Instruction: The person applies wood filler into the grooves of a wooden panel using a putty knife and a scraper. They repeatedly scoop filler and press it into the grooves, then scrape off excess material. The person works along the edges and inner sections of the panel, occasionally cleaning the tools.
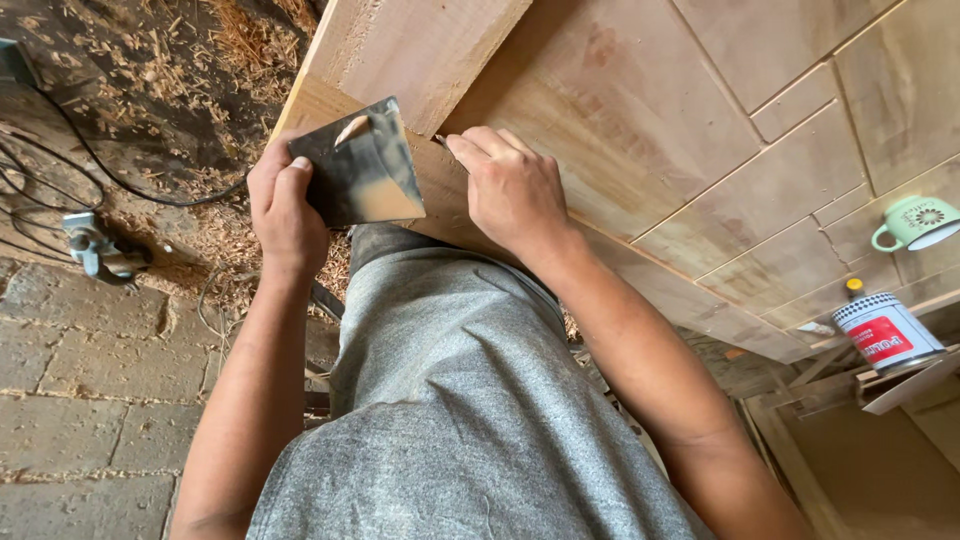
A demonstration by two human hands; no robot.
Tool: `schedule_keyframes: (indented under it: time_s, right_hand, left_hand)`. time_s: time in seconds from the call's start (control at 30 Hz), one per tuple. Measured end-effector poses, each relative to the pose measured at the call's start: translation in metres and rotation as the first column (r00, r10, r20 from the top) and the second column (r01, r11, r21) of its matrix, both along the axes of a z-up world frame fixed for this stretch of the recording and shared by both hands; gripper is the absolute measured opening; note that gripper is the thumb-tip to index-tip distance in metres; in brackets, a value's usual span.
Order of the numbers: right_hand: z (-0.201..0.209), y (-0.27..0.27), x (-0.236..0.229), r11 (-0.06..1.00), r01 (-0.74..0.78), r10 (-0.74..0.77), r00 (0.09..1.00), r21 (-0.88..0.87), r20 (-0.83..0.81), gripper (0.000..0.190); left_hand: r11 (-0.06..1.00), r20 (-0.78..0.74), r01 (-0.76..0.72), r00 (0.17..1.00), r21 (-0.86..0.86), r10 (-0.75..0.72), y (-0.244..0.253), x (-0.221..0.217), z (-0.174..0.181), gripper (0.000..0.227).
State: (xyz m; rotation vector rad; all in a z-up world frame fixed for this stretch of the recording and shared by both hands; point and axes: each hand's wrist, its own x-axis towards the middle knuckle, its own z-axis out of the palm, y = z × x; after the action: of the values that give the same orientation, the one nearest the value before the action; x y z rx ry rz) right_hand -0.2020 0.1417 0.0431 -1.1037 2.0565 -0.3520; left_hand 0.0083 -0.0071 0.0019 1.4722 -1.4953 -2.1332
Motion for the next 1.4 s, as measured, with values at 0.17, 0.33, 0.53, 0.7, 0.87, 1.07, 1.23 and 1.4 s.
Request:
schedule_keyframes:
  time_s: [0.17,0.33,0.53,0.7,0.87,1.07,1.23,1.4]
  right_hand:
    - [-0.005,0.000,0.007,0.997,-0.038,0.035,0.998,-0.061,-0.048,0.031]
    - [-0.005,-0.005,-0.012,0.986,-0.166,0.161,0.980,0.031,0.121,0.037]
    - [0.000,0.019,-0.053,0.994,-0.090,0.095,0.993,-0.070,0.075,0.027]
    - [-0.004,0.041,-0.024,0.999,0.029,-0.031,0.998,-0.042,-0.049,0.031]
    - [-0.001,0.032,0.011,0.998,0.057,-0.059,0.990,-0.017,-0.129,0.034]
    - [-0.006,0.032,-0.010,0.992,-0.026,0.039,0.994,-0.125,0.101,0.032]
    - [-0.001,0.060,-0.034,0.992,0.012,0.015,0.978,-0.126,0.209,0.027]
    - [0.003,0.074,-0.019,0.993,0.102,-0.109,0.987,-0.065,-0.121,0.030]
  left_hand:
    - [0.996,-0.009,-0.041,0.999,0.074,0.042,0.000,0.003,-0.004,0.032]
    - [0.996,0.049,-0.026,0.999,0.087,0.022,0.007,0.004,-0.009,0.025]
    - [0.995,0.035,-0.039,0.999,0.090,0.036,0.007,0.003,-0.006,0.031]
    - [0.983,0.028,-0.085,0.996,0.163,0.082,0.012,0.005,-0.008,0.029]
    - [0.985,0.078,-0.074,0.995,0.158,0.062,0.022,0.007,-0.011,0.029]
    - [0.990,0.085,-0.041,0.996,0.138,0.029,0.026,0.001,-0.011,0.031]
    - [0.968,0.035,-0.105,0.994,0.229,0.100,0.022,0.002,-0.011,0.030]
    - [0.974,0.055,-0.102,0.994,0.205,0.093,0.027,0.004,-0.015,0.030]
